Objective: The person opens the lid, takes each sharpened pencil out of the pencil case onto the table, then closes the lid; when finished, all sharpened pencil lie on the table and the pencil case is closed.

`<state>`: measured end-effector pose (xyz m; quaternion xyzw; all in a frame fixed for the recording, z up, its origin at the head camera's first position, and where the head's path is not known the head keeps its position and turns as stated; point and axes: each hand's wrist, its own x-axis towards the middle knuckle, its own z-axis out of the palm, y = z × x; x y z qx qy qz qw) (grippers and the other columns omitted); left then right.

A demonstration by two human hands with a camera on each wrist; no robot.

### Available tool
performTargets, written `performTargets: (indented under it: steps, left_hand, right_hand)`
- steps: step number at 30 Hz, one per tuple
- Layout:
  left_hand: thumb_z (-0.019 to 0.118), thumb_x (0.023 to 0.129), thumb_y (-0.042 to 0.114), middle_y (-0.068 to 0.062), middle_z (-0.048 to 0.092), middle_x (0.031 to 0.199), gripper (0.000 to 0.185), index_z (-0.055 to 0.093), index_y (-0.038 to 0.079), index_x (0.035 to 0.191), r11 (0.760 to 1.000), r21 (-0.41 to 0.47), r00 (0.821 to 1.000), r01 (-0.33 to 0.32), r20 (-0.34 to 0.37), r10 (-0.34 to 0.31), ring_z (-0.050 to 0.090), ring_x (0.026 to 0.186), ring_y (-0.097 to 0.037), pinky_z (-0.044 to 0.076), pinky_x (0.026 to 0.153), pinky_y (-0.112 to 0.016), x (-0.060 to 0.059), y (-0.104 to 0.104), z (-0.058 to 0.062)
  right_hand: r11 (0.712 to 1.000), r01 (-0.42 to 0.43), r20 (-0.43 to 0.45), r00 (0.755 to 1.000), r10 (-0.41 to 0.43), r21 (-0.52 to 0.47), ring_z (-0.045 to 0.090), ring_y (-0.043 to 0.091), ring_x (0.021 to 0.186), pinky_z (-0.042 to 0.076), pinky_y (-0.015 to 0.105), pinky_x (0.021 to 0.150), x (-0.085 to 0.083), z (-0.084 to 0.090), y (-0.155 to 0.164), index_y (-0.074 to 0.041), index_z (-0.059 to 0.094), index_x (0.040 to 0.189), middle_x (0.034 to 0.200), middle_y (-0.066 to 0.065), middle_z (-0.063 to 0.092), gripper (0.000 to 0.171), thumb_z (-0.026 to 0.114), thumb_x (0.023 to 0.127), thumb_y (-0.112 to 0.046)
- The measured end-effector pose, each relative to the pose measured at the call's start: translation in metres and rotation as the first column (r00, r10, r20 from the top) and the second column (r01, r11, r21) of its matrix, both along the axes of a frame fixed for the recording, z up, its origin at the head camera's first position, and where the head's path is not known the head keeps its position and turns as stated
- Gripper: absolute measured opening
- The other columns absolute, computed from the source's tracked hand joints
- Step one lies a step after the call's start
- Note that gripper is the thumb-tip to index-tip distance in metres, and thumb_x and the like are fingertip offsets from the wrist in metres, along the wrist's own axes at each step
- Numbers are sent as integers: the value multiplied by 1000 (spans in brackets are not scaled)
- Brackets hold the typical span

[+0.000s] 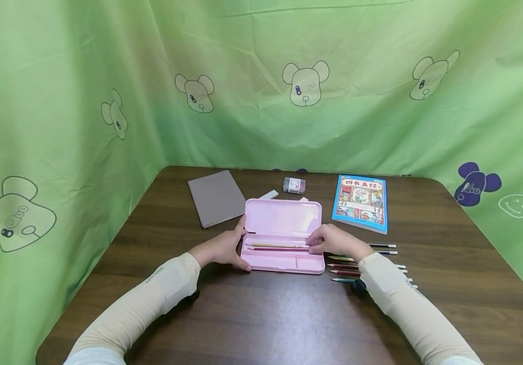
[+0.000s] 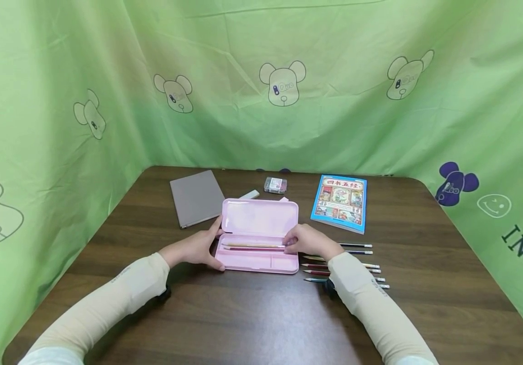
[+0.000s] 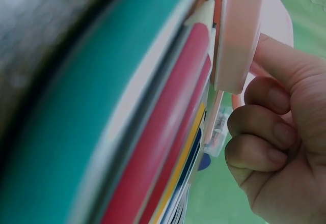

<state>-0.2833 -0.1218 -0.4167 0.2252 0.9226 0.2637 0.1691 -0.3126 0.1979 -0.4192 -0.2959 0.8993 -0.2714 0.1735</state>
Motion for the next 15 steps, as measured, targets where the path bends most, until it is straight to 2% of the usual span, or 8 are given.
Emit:
performTargets:
  steps: [8,15]
  left_hand:
    - [86,60,37,-8,50,135,136,-12,4,146,1000,11,1000,11,-27,-11,49,120,-21,35,103,-39,-1,0,1]
    - [86,60,40,-7,49,137,136,-13,5,147,1000,-7,1000,2,-11,-2,48,121,-20,34,104,-37,1,0,0]
  right_hand:
    - [1000,1,-34,999,-1,12,47,8,62,42,22,59,-1,1,-5,-11,68,82,67,-5,58,6,72,79,-13]
    - [1000,12,-28,1000,-12,4,45,8,58,40,22,57,0,0,-7,-12,66,77,61,-6,53,8,73,79,-17]
